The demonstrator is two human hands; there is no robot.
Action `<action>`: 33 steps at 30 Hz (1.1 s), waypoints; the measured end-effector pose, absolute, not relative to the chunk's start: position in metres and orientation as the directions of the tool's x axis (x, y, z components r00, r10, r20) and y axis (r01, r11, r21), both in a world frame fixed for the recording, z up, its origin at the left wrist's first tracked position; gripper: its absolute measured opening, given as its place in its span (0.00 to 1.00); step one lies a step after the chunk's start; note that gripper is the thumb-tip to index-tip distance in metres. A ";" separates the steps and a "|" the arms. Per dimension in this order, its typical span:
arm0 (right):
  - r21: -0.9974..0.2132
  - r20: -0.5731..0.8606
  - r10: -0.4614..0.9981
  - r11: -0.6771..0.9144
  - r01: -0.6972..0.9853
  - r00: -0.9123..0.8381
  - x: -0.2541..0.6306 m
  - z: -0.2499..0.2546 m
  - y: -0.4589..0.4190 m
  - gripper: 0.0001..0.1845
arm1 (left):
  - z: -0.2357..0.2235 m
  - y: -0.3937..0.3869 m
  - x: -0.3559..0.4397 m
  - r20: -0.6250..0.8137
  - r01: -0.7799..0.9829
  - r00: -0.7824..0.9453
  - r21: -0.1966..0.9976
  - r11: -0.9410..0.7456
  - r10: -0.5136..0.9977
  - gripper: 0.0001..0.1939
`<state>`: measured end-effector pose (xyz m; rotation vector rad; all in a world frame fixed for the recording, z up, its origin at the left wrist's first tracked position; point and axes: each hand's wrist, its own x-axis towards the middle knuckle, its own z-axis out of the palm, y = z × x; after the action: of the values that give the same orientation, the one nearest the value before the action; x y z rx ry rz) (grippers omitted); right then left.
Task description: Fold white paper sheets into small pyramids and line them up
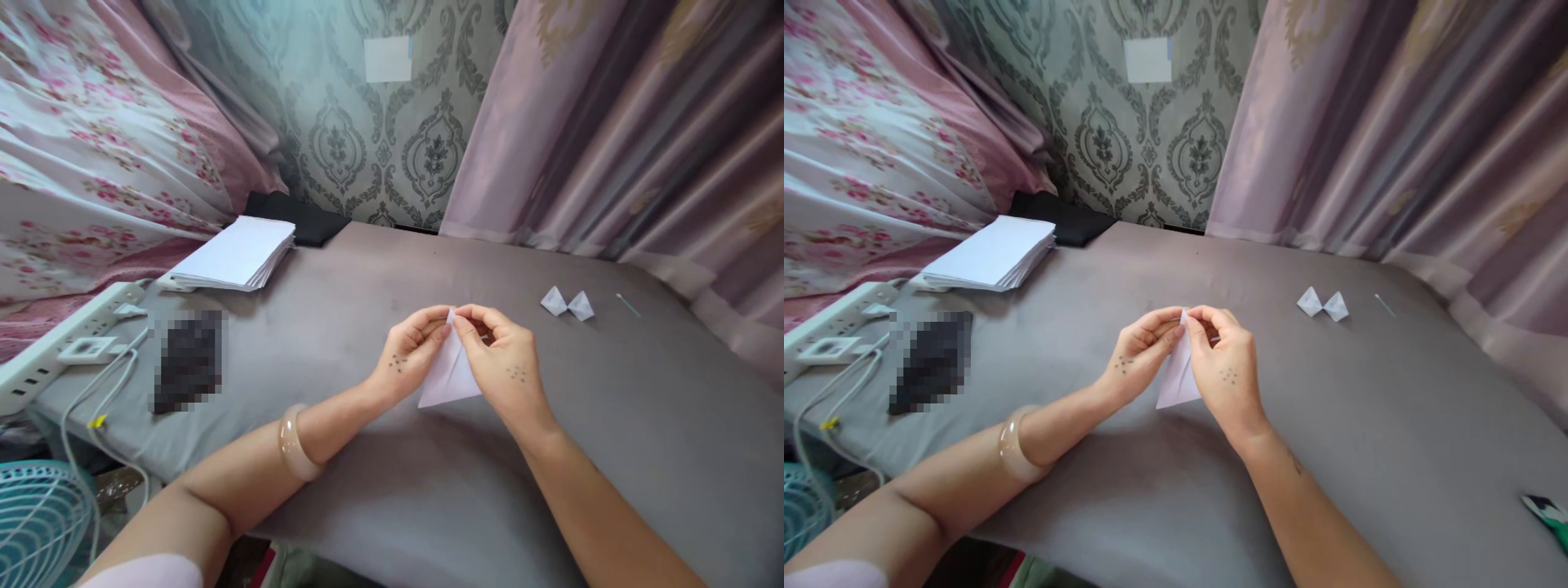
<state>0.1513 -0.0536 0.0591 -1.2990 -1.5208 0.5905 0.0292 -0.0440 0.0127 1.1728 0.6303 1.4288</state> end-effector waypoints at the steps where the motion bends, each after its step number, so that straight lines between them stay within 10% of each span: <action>1: -0.846 0.375 0.923 0.302 0.440 0.087 0.151 0.059 -0.054 0.11 | 0.012 -0.044 0.029 0.314 -0.408 0.117 0.880 -0.242 0.942 0.14; 33: -0.832 0.356 0.933 0.293 0.471 0.048 0.149 0.064 -0.062 0.12 | 0.041 -0.048 0.022 0.136 -0.429 0.024 0.896 -0.113 0.990 0.07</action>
<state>0.1494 -0.0622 0.0642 -1.3266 -1.5779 0.5897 0.0223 -0.0479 0.0410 0.9891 0.7774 1.4384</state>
